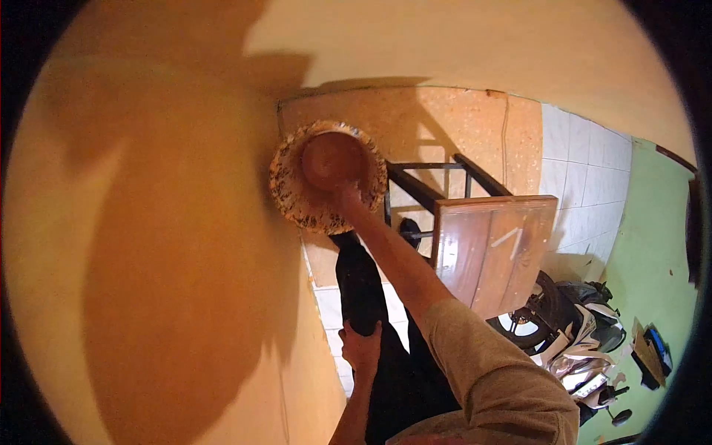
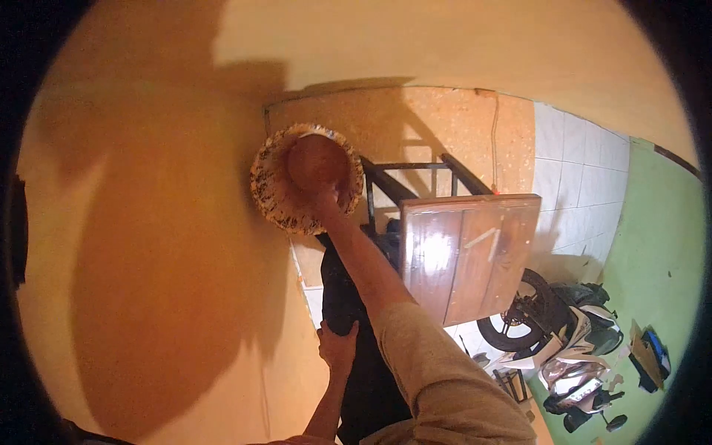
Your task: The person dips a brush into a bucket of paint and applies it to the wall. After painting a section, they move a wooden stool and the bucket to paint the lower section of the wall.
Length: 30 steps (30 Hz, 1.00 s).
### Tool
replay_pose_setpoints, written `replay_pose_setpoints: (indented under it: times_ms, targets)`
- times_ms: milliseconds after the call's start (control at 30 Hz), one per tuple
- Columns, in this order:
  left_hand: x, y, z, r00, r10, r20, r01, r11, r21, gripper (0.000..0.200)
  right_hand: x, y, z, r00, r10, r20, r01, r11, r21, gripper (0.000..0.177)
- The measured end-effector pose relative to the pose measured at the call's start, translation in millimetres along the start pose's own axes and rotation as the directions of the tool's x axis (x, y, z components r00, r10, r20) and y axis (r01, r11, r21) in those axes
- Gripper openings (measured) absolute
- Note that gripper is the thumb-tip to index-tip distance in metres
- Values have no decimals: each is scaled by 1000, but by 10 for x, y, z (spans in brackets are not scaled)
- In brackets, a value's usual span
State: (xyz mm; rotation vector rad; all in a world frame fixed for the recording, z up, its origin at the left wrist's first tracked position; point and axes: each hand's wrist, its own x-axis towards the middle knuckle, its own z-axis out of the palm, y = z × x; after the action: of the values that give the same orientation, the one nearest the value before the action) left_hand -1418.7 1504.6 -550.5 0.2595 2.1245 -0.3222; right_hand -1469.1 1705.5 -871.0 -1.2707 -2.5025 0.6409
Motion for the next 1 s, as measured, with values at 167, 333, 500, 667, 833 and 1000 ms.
replay_pose_setpoints:
  times_ms: [167, 333, 500, 667, 833, 1000]
  targets:
    - [-119, -35, 113, 1000, -9, -26, 10, 999, 39, 84, -141, -83, -158, 1000, 12, -21, -12, 1000, -8, 20]
    - [-210, -78, 182, 996, 43, -72, -40, 998, 50, 83, -262, -124, -294, 1000, 20, -21, -20, 1000, 11, 20]
    - [-222, -153, 328, 986, 113, -119, -100, 989, 108, 82, -335, -128, -403, 997, 72, 30, -74, 995, 70, 21]
    - [-264, -169, 397, 986, 110, -123, -96, 989, 116, 80, -394, -130, -501, 991, 125, 55, -129, 989, 78, 22]
    - [-221, -263, 509, 984, 109, -141, -88, 985, 151, 79, -414, -115, -579, 982, 165, 91, -173, 981, 92, 23]
    - [-242, -305, 520, 987, 104, -127, -86, 987, 135, 79, -503, -70, -711, 976, 188, 106, -197, 976, 90, 24]
